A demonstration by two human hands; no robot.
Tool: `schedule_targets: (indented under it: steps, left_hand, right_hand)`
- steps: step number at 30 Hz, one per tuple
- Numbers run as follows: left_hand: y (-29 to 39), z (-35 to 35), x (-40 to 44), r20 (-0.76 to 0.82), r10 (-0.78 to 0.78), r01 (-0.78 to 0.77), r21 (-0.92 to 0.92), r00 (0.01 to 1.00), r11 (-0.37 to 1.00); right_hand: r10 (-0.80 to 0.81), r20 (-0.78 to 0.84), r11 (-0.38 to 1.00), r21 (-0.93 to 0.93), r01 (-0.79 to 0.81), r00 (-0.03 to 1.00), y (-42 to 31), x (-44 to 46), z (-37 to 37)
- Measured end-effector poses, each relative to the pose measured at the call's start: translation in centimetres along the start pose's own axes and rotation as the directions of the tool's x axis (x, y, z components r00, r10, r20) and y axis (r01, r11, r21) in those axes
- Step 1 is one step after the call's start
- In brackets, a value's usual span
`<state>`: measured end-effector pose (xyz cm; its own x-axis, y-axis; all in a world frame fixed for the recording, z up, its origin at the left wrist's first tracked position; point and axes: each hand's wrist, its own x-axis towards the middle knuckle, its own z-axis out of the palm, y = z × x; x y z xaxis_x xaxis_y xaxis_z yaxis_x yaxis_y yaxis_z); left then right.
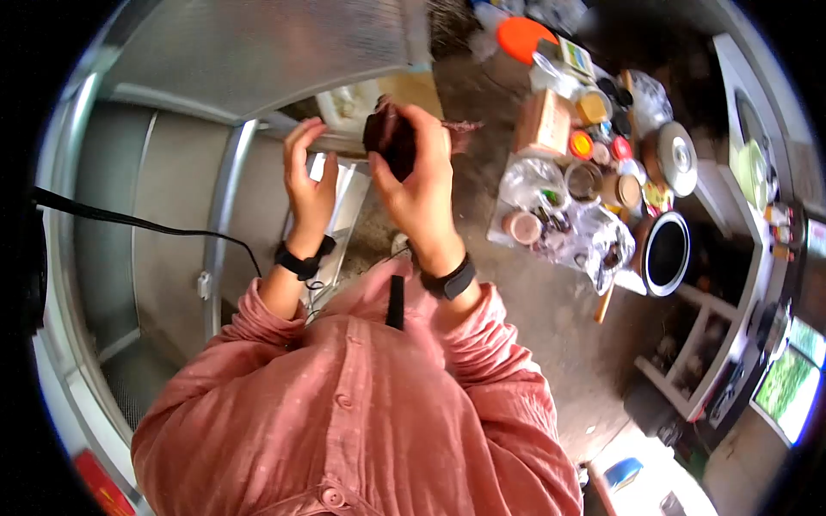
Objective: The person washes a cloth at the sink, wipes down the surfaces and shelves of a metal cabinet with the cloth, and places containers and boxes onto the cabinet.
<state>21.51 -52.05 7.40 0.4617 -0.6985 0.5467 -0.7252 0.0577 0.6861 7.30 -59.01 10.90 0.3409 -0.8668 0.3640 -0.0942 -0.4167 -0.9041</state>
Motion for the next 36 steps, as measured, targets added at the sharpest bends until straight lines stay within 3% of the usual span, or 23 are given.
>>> schedule_targets:
  steps: [3, 4, 5, 7, 8, 9, 11, 12, 14, 16, 17, 18, 20, 21, 22, 23, 25, 26, 29, 30, 32, 34, 36]
  left_hand:
    - [-1.2, -0.4, -2.9, 0.002, -0.457, 0.420, -0.402, 0.889, 0.814]
    - [-1.9, -0.3, -3.7, 0.095, -0.585, 0.538, -0.533, 0.805, 0.653]
    - [-2.1, -0.9, -3.7, 0.073, -0.585, 0.527, -0.535, 0.808, 0.661]
    - [-2.1, -1.7, -4.0, 0.338, -0.772, 0.749, -0.613, 0.538, 0.253]
    - [-2.2, -2.1, -4.1, 0.339, -0.769, 0.745, -0.617, 0.541, 0.252]
    - [-2.6, -2.4, -3.9, 0.252, -0.771, 0.697, -0.642, 0.585, 0.320]
    - [-3.1, -3.6, -3.5, 0.126, -0.761, 0.626, -0.661, 0.636, 0.414]
    - [-3.3, -4.7, -3.2, 0.110, -0.751, 0.645, -0.601, 0.651, 0.471]
    - [-2.8, -6.6, -3.0, 0.199, -0.737, 0.734, -0.427, 0.646, 0.529]
    - [-4.6, -7.1, -5.1, 0.438, -0.602, 0.743, -0.425, 0.668, 0.517]
    - [-4.3, -7.2, -6.1, 0.551, -0.540, 0.770, -0.495, 0.637, 0.403]
    - [-4.9, -7.5, -6.7, 0.755, -0.512, 0.902, -0.420, 0.409, 0.100]
    - [-2.5, -7.8, -7.2, 0.731, -0.286, 0.646, -0.268, 0.619, 0.714]
    - [-3.1, -7.8, -8.3, 0.707, -0.452, 0.836, -0.413, 0.544, 0.362]
    - [-4.0, -7.3, -8.9, 0.706, -0.586, 0.854, -0.518, 0.398, -0.044]
    - [-4.9, -6.6, -9.4, 0.703, -0.586, 0.859, -0.511, 0.403, -0.022]
    - [-5.4, -5.0, -9.8, 0.693, -0.579, 0.853, -0.522, 0.428, 0.005]
    - [-5.3, -4.5, -9.6, 0.692, -0.592, 0.864, -0.503, 0.413, 0.014]
    - [-7.1, -2.9, -9.5, 0.612, -0.682, 0.780, -0.618, 0.400, -0.098]
    - [-4.0, -2.8, -7.4, 0.511, -0.814, 0.787, -0.607, 0.277, -0.113]
    - [-1.8, -1.8, -4.7, 0.187, -0.915, 0.734, -0.662, 0.358, 0.152]
    - [-2.1, -1.0, -3.3, -0.027, -0.797, 0.573, -0.680, 0.604, 0.457]
    - [-4.8, 0.4, -2.5, -0.210, -0.658, 0.462, -0.561, 0.723, 0.687]
  right_hand:
    - [-0.151, 0.233, 0.797, -0.546, 0.257, 0.961, 1.5, -0.3, 1.8]
    - [-0.186, 0.244, 0.741, -0.601, 0.299, 0.952, 2.4, -1.1, 2.3]
    - [-0.197, 0.356, 0.733, -0.566, 0.378, 0.914, 4.1, -2.0, 3.5]
    - [-0.132, 0.513, 0.758, -0.500, 0.420, 0.848, 7.9, -4.4, 5.7]
    - [-0.069, 0.563, 0.792, -0.472, 0.388, 0.824, 9.3, -5.4, 6.9]
    - [0.070, 0.481, 0.924, -0.362, 0.125, 0.874, 10.1, -6.0, 8.0]
    - [0.388, 0.335, 0.919, -0.067, -0.389, 0.859, 8.5, -6.4, 9.2]
    - [0.394, 0.339, 0.917, -0.076, -0.392, 0.854, 8.0, -6.5, 9.8]
    - [0.508, 0.407, 0.600, 0.465, -0.651, 0.759, 7.6, -6.7, 10.7]
    - [0.485, 0.456, 0.447, 0.604, -0.660, 0.746, 4.1, -5.8, 10.9]
    - [0.487, 0.501, 0.365, 0.627, -0.688, 0.715, 1.3, -4.8, 10.2]
    - [0.482, 0.543, 0.282, 0.647, -0.708, 0.688, -1.0, -4.2, 9.6]
    - [0.432, 0.519, 0.325, 0.673, -0.664, 0.738, -1.9, -4.3, 9.5]
    - [0.391, 0.497, 0.403, 0.664, -0.630, 0.775, -1.1, -5.0, 9.5]
    - [0.339, 0.483, 0.480, 0.649, -0.590, 0.807, 0.2, -5.6, 9.0]
    - [0.340, 0.470, 0.748, 0.389, -0.537, 0.815, 1.2, -6.1, 7.7]
    - [0.229, 0.367, 0.965, 0.035, -0.259, 0.902, 2.1, -7.3, 4.1]
    - [0.115, 0.299, 0.987, -0.138, -0.077, 0.947, 3.0, -8.4, 2.2]
    - [0.211, 0.241, 0.950, -0.277, -0.141, 0.947, 6.6, -11.5, -4.7]
    - [0.228, 0.195, 0.932, -0.326, -0.157, 0.954, 7.9, -12.5, -7.0]
    - [0.500, 0.136, 0.851, -0.260, -0.456, 0.856, 8.4, -14.3, -11.5]
    - [0.601, 0.054, 0.773, -0.292, -0.563, 0.798, 9.0, -15.7, -14.8]
    - [0.630, 0.000, 0.741, -0.298, -0.601, 0.776, 9.3, -16.2, -17.5]
